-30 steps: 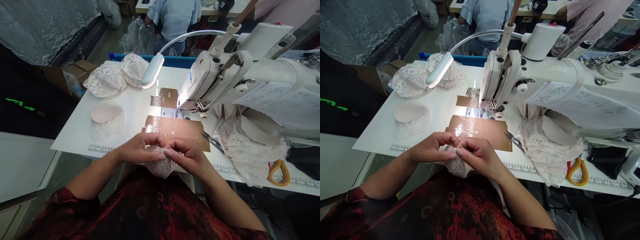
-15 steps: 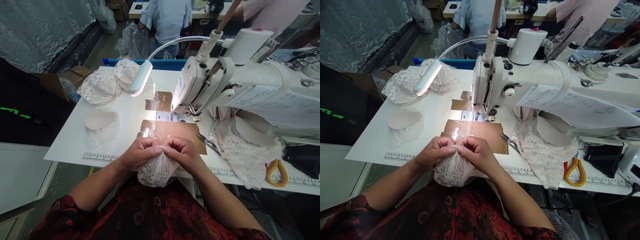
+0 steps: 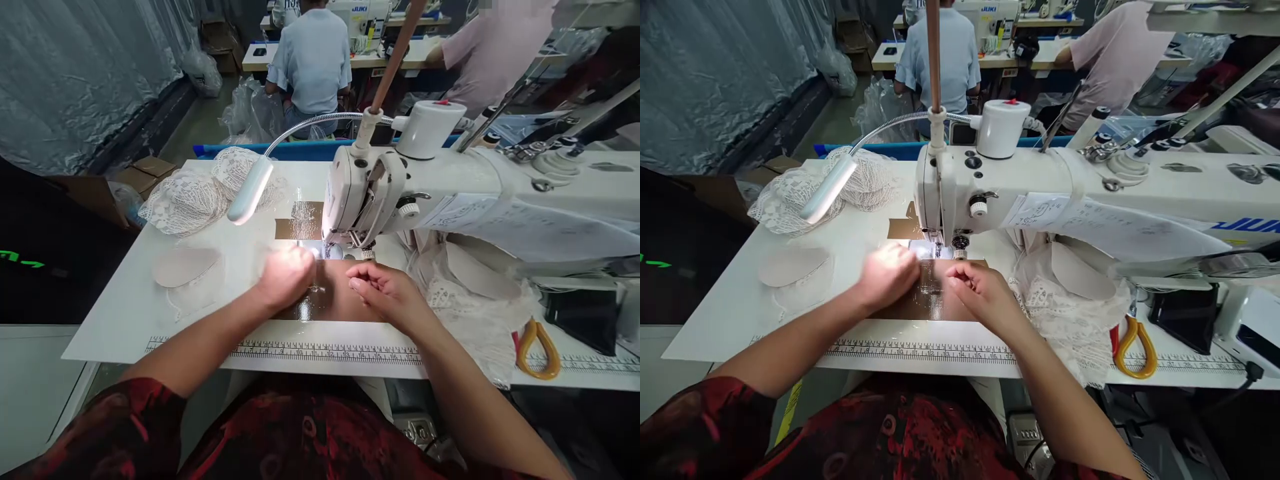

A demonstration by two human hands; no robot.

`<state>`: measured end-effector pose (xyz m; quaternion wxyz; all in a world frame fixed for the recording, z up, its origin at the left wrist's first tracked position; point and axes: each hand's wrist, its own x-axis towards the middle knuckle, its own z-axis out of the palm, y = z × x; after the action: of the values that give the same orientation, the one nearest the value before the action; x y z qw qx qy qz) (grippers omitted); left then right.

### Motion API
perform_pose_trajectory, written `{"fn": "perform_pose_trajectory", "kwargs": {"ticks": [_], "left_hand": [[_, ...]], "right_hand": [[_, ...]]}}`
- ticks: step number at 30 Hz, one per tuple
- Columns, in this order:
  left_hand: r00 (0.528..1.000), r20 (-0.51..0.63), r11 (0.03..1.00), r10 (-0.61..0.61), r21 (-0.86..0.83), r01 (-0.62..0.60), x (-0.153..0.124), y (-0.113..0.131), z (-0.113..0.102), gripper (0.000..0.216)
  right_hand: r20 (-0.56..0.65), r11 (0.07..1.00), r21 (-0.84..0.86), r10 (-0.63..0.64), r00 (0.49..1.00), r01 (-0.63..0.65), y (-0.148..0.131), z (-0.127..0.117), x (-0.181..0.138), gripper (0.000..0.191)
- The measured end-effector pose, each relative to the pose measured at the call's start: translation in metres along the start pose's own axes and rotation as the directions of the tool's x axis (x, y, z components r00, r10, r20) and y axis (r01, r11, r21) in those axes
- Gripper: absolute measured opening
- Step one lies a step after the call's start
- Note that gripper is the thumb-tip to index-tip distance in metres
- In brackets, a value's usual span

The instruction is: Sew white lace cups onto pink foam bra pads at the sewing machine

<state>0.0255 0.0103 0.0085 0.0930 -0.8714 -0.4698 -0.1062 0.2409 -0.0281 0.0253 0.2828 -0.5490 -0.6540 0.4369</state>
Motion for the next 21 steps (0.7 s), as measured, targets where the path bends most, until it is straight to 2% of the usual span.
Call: {"fn": "perform_pose_trajectory", "kwargs": {"ticks": [2, 4, 9, 12, 14, 16, 19, 21], "left_hand": [[0.995, 0.074, 0.997, 0.071, 0.033, -0.074, 0.009, 0.022, 0.022, 0.024], [0.989, 0.095, 0.993, 0.114, 0.025, -0.117, 0.01, 0.037, 0.032, 0.026], [0.977, 0.113, 0.982, 0.182, 0.027, -0.187, -0.001, 0.047, 0.021, 0.032], [0.972, 0.137, 0.98, 0.189, -0.088, -0.178, -0.001, 0.034, 0.009, 0.028], [0.978, 0.156, 0.972, 0.138, -0.212, -0.103, 0.003, 0.014, 0.001, 0.023], [0.989, 0.143, 0.97, 0.038, -0.242, -0.002, 0.01, -0.01, -0.006, 0.016], [0.995, 0.029, 0.98, -0.099, -0.169, 0.102, 0.019, -0.037, -0.018, 0.016], [0.997, -0.052, 0.979, -0.06, -0.196, 0.048, 0.022, -0.04, -0.022, 0.017]], "right_hand": [[0.024, 0.981, -0.187, -0.052, 0.998, 0.056, -0.002, 0.001, 0.012, 0.021], [0.046, 0.941, -0.314, -0.114, 0.992, 0.123, 0.001, 0.005, 0.022, 0.023], [0.117, 0.828, -0.47, -0.284, 0.952, 0.305, 0.018, 0.024, 0.027, 0.03], [0.161, 0.721, -0.611, -0.29, 0.943, 0.326, 0.023, 0.032, 0.024, 0.028], [0.188, 0.657, -0.677, -0.28, 0.941, 0.331, 0.022, 0.034, 0.022, 0.028], [0.207, 0.616, -0.713, -0.27, 0.94, 0.334, 0.02, 0.034, 0.022, 0.031], [0.215, 0.599, -0.73, -0.255, 0.943, 0.329, 0.019, 0.032, 0.022, 0.036], [0.211, 0.601, -0.728, -0.261, 0.942, 0.329, 0.02, 0.032, 0.022, 0.034]]}}
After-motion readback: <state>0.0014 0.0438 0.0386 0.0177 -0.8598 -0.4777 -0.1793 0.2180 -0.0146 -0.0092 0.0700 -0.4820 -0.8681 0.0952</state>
